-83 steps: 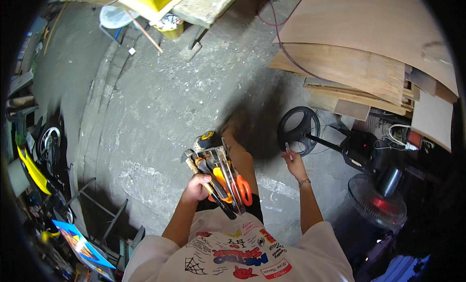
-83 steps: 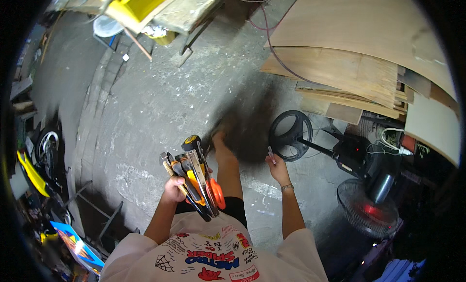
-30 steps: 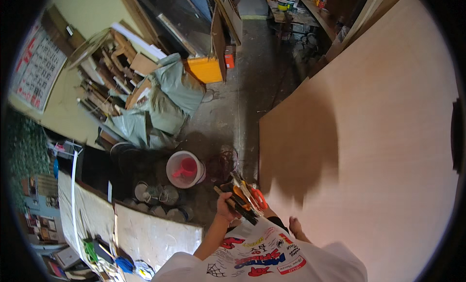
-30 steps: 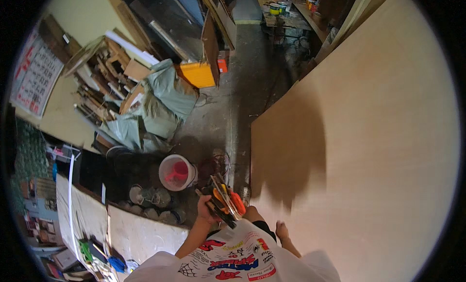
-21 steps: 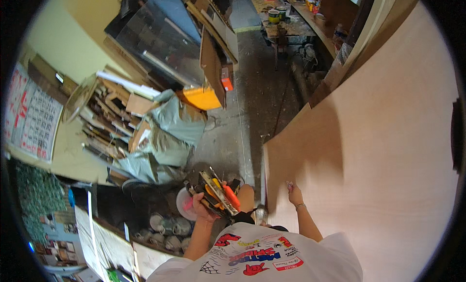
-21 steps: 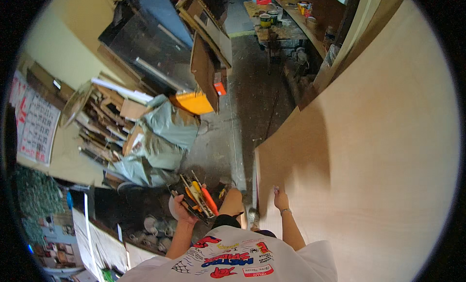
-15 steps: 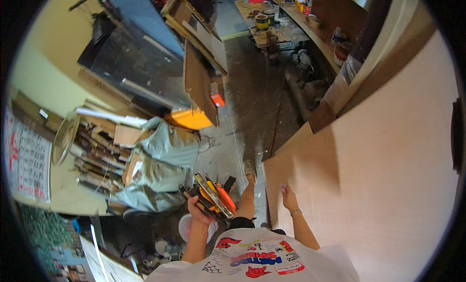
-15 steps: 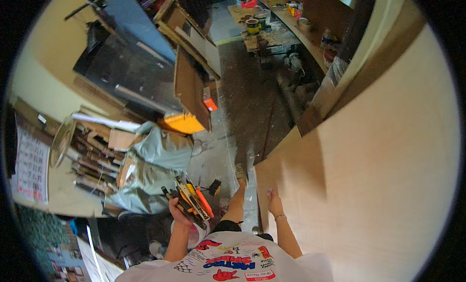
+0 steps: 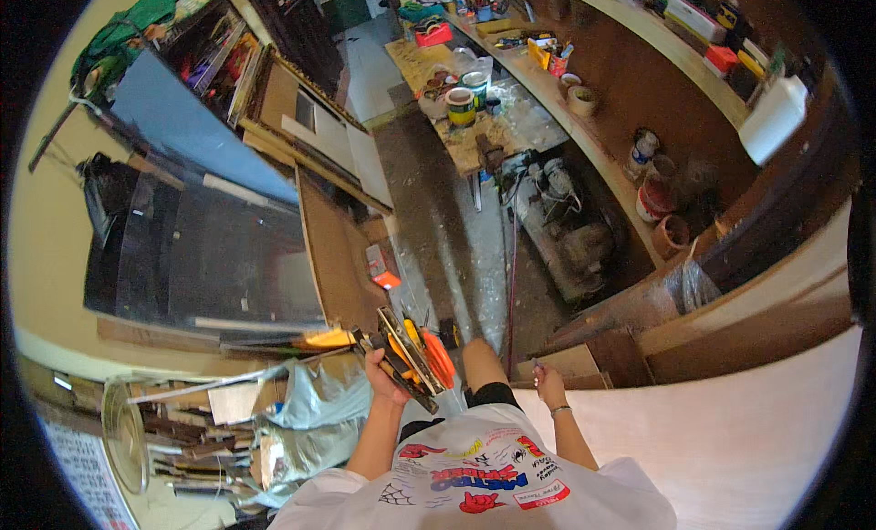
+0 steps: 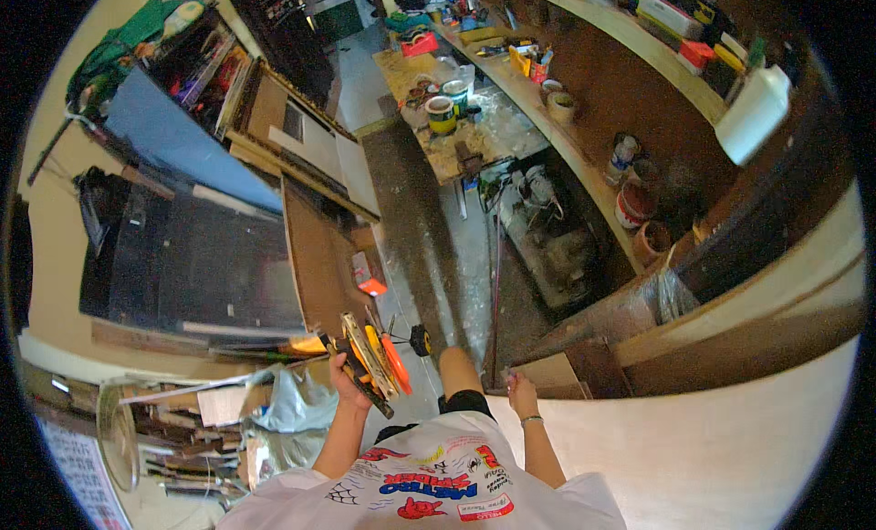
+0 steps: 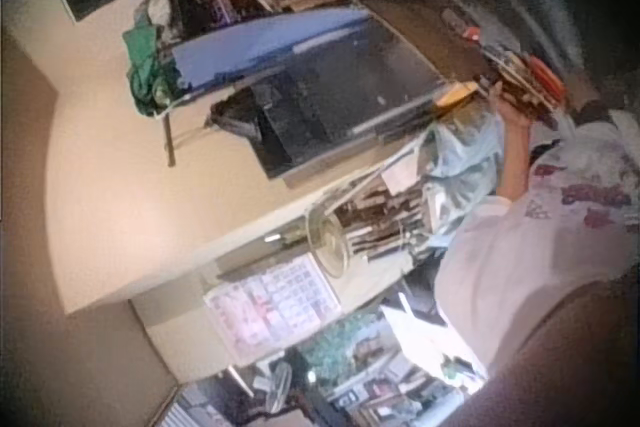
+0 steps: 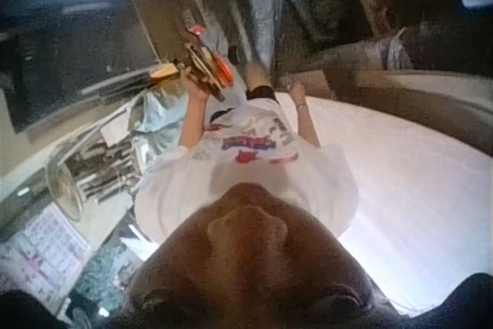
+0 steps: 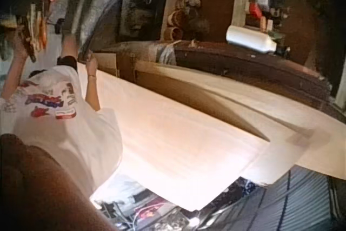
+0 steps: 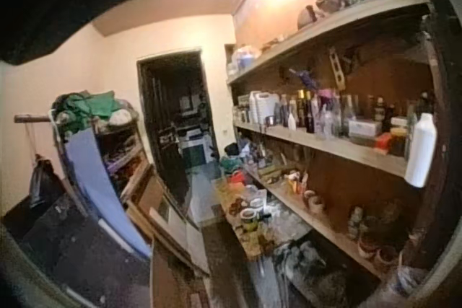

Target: The person gathers tools and materials from a cluttered workbench, including a utility knife, scissors, and a marker, then moves to a shelf to collect paint cans and brushes. They return to the table and begin assembling small wooden pieces with tape and other materials.

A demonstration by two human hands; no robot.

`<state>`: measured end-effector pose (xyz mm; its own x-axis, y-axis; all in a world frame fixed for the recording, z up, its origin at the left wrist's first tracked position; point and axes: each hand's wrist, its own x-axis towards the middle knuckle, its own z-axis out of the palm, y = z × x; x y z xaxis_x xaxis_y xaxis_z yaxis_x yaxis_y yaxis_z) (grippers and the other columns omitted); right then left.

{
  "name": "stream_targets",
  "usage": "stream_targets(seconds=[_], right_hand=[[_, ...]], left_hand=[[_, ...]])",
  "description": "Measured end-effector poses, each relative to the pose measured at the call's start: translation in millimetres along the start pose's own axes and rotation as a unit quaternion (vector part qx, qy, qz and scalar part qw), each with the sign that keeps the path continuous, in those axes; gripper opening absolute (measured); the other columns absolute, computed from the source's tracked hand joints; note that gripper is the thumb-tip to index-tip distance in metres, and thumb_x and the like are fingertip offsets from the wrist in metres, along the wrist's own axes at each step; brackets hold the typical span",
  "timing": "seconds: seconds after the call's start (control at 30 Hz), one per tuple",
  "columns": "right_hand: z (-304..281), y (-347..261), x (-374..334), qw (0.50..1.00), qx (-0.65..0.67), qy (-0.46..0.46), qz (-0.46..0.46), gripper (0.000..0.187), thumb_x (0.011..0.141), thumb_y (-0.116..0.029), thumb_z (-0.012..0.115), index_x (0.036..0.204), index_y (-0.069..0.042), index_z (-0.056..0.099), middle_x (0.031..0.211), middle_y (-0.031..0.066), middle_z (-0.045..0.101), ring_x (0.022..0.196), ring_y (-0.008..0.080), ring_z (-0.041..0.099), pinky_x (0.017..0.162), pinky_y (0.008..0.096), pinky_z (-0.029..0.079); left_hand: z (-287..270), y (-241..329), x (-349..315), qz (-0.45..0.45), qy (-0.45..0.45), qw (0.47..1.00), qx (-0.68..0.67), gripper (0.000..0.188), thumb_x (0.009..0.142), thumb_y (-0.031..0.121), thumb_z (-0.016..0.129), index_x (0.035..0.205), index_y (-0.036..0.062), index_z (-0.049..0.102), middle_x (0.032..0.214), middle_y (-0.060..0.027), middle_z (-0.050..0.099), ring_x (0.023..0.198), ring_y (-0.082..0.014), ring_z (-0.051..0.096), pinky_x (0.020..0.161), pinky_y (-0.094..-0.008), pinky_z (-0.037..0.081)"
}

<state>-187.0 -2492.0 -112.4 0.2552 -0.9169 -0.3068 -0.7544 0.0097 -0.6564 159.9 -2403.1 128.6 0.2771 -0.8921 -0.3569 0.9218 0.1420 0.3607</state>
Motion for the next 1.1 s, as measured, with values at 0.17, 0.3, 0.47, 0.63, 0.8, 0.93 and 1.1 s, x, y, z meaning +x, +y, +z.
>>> stream_targets(seconds=[0.17, 0.3, 0.47, 0.63, 0.8, 0.93, 1.1], right_hand=[[-30.9, -71.6, 95.2, 0.995, -0.028, 0.083, -0.044, 0.029, 0.091, -0.028, 0.065, 0.102, -0.002, 0.07, 0.103, 0.0233, 0.06, 0.102, 0.043, 0.055, 0.091, 0.0501, 0.044], [-57.4, -133.6, 207.5, 0.984, 0.039, 0.144, -0.098, 0.028, 0.092, -0.026, 0.065, 0.098, 0.001, 0.068, 0.092, 0.0218, 0.059, 0.092, 0.0412, 0.057, 0.083, 0.0483, 0.045], [-131.1, -276.8, 368.3, 0.982, 0.082, 0.14, -0.1, 0.028, 0.092, -0.025, 0.067, 0.097, 0.003, 0.066, 0.088, 0.0203, 0.056, 0.082, 0.0369, 0.06, 0.073, 0.0425, 0.047], [-183.1, -326.1, 486.9, 0.939, 0.176, 0.28, -0.09, 0.021, 0.085, -0.019, 0.073, 0.094, 0.0, 0.069, 0.088, 0.0151, 0.064, 0.08, 0.0316, 0.065, 0.071, 0.0383, 0.051], [-229.4, -338.7, 521.0, 0.871, 0.238, 0.428, 0.03, 0.013, 0.088, -0.009, 0.072, 0.096, 0.001, 0.071, 0.092, 0.0109, 0.072, 0.082, 0.0175, 0.067, 0.073, 0.0288, 0.052], [-243.7, -327.1, 502.7, 0.811, 0.262, 0.522, 0.044, 0.017, 0.09, -0.01, 0.071, 0.103, 0.001, 0.07, 0.086, 0.005, 0.071, 0.076, 0.0112, 0.062, 0.071, 0.0258, 0.05], [-250.5, -388.1, 498.9, 0.731, 0.342, 0.587, 0.064, 0.018, 0.093, -0.011, 0.069, 0.102, 0.004, 0.067, 0.084, 0.0017, 0.066, 0.075, 0.008, 0.058, 0.07, 0.0226, 0.048]], left_hand=[[18.5, 45.9, 118.0, 0.032, -0.004, 0.999, -0.036, 0.061, 0.079, 0.04, 0.058, 0.125, 0.0003, 0.059, 0.115, -0.0184, 0.068, 0.098, -0.0346, 0.068, 0.087, -0.0475, 0.057], [43.2, 78.7, 219.7, 0.046, -0.006, 0.999, -0.018, 0.065, 0.078, 0.04, 0.056, 0.13, 0.0014, 0.056, 0.12, -0.018, 0.066, 0.104, -0.0349, 0.065, 0.091, -0.0477, 0.055], [52.5, 134.8, 324.7, -0.045, 0.042, 0.998, -0.017, 0.088, 0.073, 0.06, 0.053, 0.139, 0.0024, 0.05, 0.121, -0.0223, 0.063, 0.093, -0.0416, 0.067, 0.076, -0.059, 0.057], [89.5, 186.4, 417.8, 0.019, 0.085, 0.995, 0.057, 0.075, 0.08, 0.055, 0.049, 0.135, 0.0045, 0.054, 0.122, -0.0175, 0.064, 0.099, -0.0356, 0.066, 0.084, -0.0562, 0.056], [118.9, 238.3, 512.7, -0.018, 0.083, 0.992, 0.094, 0.071, 0.084, 0.052, 0.05, 0.139, 0.0069, 0.051, 0.13, -0.0153, 0.061, 0.112, -0.0323, 0.061, 0.092, -0.0491, 0.053], [122.6, 279.8, 590.3, -0.096, -0.044, 0.99, 0.094, 0.076, 0.082, 0.052, 0.053, 0.141, 0.0054, 0.048, 0.134, -0.0183, 0.057, 0.109, -0.0321, 0.062, 0.087, -0.048, 0.055], [143.2, 315.8, 675.1, -0.188, -0.12, 0.971, 0.082, 0.082, 0.077, 0.054, 0.057, 0.14, 0.0031, 0.047, 0.132, -0.0201, 0.056, 0.109, -0.0351, 0.062, 0.085, -0.0492, 0.056]])
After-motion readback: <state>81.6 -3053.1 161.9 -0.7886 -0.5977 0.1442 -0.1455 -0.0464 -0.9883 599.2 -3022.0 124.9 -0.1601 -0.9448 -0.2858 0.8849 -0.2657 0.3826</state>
